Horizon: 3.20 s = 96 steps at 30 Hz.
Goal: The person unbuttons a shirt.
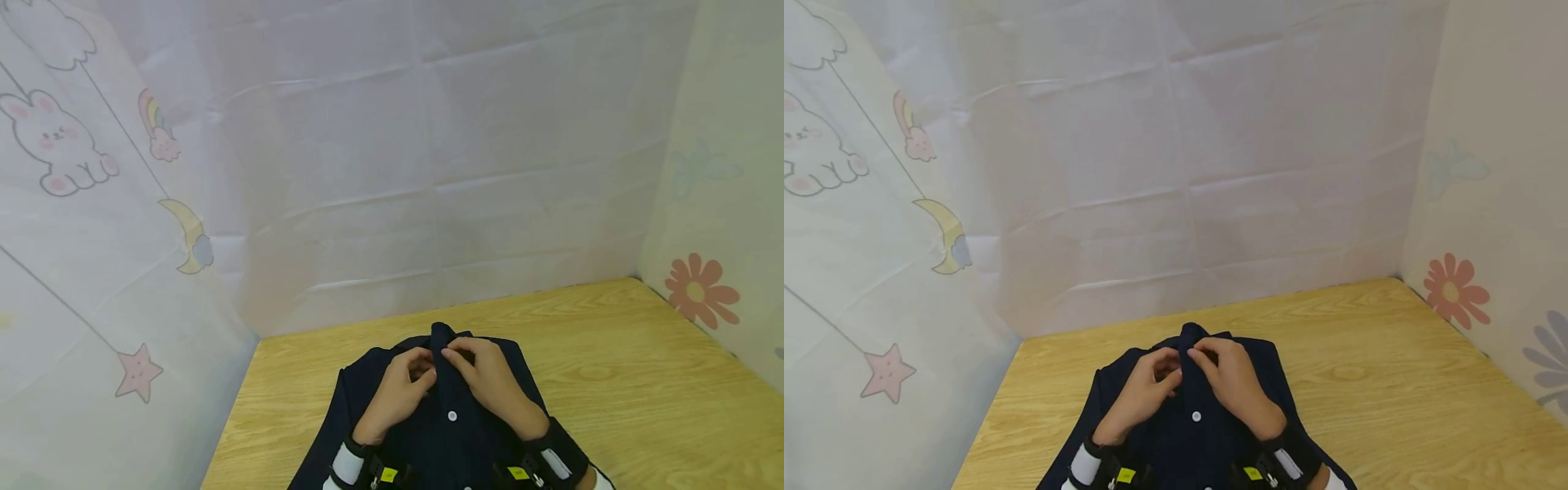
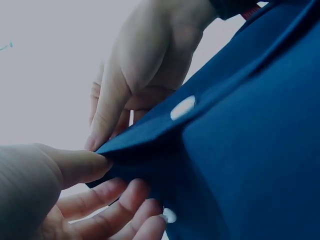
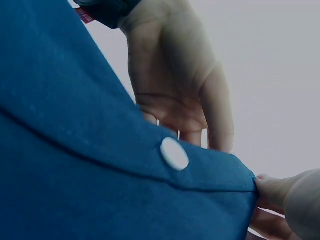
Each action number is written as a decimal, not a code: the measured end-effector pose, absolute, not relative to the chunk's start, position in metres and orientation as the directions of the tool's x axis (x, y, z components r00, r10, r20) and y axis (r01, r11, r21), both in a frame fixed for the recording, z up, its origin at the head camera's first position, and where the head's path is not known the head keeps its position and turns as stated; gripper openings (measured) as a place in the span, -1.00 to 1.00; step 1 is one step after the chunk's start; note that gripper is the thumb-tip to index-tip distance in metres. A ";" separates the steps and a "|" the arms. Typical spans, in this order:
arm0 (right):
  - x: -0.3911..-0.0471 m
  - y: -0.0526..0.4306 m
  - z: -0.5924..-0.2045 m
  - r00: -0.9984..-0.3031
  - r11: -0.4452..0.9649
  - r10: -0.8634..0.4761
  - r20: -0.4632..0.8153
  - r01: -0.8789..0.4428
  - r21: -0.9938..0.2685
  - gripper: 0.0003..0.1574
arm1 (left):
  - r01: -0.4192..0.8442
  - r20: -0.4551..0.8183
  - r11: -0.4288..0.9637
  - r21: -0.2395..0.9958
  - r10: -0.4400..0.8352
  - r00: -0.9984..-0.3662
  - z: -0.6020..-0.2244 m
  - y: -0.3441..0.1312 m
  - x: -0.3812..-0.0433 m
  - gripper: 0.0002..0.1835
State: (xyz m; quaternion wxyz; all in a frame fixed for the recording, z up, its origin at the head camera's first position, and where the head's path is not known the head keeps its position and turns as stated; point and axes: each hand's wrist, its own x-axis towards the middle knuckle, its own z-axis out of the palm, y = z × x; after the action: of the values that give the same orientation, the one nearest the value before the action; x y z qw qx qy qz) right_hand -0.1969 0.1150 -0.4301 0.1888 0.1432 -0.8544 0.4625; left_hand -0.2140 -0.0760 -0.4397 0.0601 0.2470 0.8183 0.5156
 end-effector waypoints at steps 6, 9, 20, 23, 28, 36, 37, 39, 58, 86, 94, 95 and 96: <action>-0.200 0.119 -0.428 -0.881 0.540 -0.007 0.474 -0.402 -0.739 -0.88 | 0.349 0.119 0.353 0.868 0.536 -0.836 -0.435 -0.072 -0.208 -0.84; -0.201 0.120 -0.427 -0.880 0.537 0.014 0.475 -0.394 -0.746 -0.89 | 0.375 0.079 0.388 0.842 0.598 -0.798 -0.434 -0.070 -0.205 -0.81; -0.192 0.114 -0.423 -0.892 0.623 0.003 0.452 -0.351 -0.698 -0.58 | 0.392 0.172 0.343 0.854 0.524 -0.834 -0.424 -0.080 -0.205 -0.81; -0.187 0.110 -0.421 -0.880 0.639 -0.012 0.474 -0.371 -0.673 -0.47 | 0.391 0.214 0.320 0.863 0.471 -0.856 -0.425 -0.082 -0.207 -0.84; -0.181 0.106 -0.418 -0.879 0.669 -0.033 0.475 -0.373 -0.643 -0.53 | 0.391 0.275 0.279 0.877 0.376 -0.885 -0.424 -0.083 -0.209 -0.85; -0.180 0.102 -0.419 -0.926 0.614 -0.144 0.349 -0.361 -0.702 -0.94 | 0.376 0.313 0.178 0.910 0.301 -0.901 -0.422 -0.083 -0.209 -0.82; -0.180 0.102 -0.420 -0.924 0.599 -0.149 0.351 -0.367 -0.711 -0.96 | 0.373 0.307 0.172 0.912 0.316 -0.898 -0.422 -0.083 -0.209 -0.81; -0.182 0.103 -0.420 -0.920 0.573 -0.157 0.360 -0.381 -0.725 -0.91 | 0.367 0.297 0.148 0.918 0.355 -0.887 -0.422 -0.084 -0.209 -0.81; -0.185 0.108 -0.421 -0.910 0.499 -0.210 0.357 -0.414 -0.762 -0.84 | 0.309 0.205 0.078 0.948 0.591 -0.780 -0.424 -0.092 -0.215 -0.77; -0.181 0.098 -0.430 -0.899 0.510 -0.132 0.417 -0.423 -0.750 -0.73 | 0.367 0.233 0.499 0.785 0.312 -0.921 -0.415 -0.075 -0.195 -0.91; -0.183 0.095 -0.435 -0.888 0.567 -0.050 0.458 -0.403 -0.719 -0.69 | 0.381 0.298 0.515 0.768 0.239 -0.924 -0.419 -0.072 -0.195 -0.91; -0.183 0.094 -0.435 -0.887 0.574 -0.041 0.460 -0.398 -0.716 -0.69 | 0.382 0.302 0.516 0.766 0.236 -0.924 -0.418 -0.072 -0.194 -0.91; -0.183 0.094 -0.434 -0.887 0.580 -0.033 0.461 -0.393 -0.714 -0.69 | 0.385 0.306 0.519 0.763 0.235 -0.923 -0.418 -0.072 -0.193 -0.92</action>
State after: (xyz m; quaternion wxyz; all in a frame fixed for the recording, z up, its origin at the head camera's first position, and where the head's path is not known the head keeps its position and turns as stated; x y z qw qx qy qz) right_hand -0.1826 0.0937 -0.4344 0.2037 0.1232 -0.8651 0.4415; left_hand -0.1935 -0.0721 -0.4181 -0.0822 0.1785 0.8677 0.4567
